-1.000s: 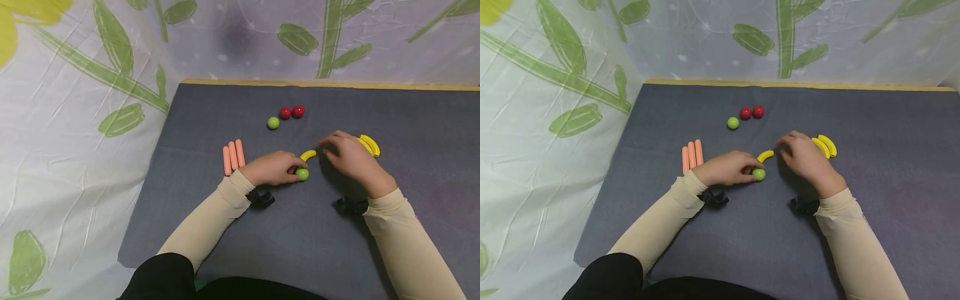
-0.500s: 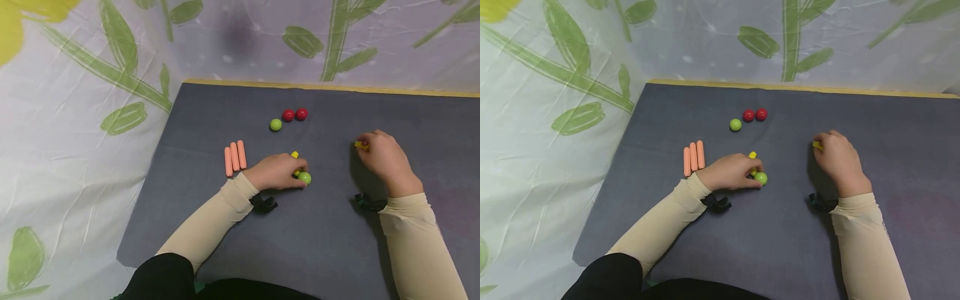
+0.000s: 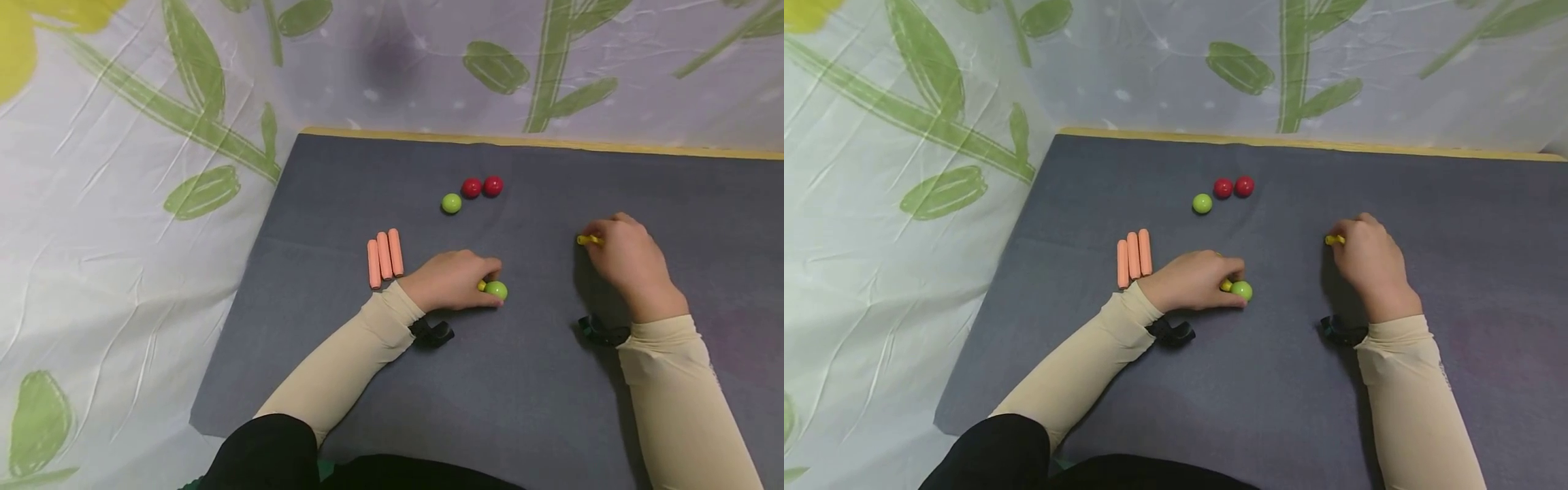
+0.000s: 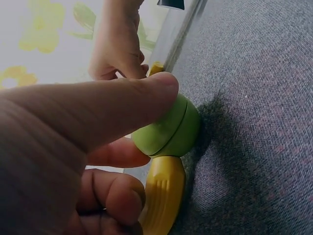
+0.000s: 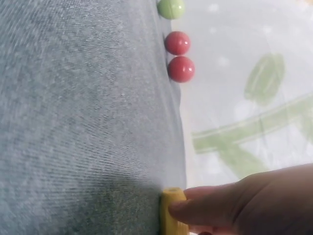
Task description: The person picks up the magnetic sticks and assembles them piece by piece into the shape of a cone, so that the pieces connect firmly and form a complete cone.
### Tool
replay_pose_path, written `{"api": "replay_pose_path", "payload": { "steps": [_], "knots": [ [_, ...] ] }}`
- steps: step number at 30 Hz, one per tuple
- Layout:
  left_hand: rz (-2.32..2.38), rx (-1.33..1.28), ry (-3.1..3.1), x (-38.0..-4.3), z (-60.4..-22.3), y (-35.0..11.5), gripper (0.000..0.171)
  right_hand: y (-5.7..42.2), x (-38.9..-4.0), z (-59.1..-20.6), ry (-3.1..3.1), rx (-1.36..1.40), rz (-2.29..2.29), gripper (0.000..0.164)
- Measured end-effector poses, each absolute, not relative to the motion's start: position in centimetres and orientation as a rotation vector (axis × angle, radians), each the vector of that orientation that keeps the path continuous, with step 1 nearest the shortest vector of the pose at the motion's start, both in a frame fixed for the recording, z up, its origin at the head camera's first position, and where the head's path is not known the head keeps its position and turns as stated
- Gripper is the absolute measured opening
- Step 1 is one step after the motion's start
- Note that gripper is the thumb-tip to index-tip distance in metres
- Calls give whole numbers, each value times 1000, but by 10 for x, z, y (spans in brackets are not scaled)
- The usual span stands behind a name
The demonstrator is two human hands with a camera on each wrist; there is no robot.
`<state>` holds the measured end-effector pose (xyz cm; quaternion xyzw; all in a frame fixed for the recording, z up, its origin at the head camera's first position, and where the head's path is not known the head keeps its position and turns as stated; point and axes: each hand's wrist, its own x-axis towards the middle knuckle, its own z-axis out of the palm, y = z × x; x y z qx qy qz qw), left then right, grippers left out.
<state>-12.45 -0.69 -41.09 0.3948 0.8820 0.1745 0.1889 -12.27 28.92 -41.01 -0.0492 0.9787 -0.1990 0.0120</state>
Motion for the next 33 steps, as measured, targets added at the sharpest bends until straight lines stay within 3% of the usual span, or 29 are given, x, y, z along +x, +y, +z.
{"api": "replay_pose_path", "payload": {
  "steps": [22,33],
  "knots": [
    [489,1129,2464,-125,-409,-8,32,271,-128,-415,2801,-206,-774,36],
    [474,1112,2468,-127,-411,-9,33,250,-124,-417,2775,-264,-829,31]
  ]
}}
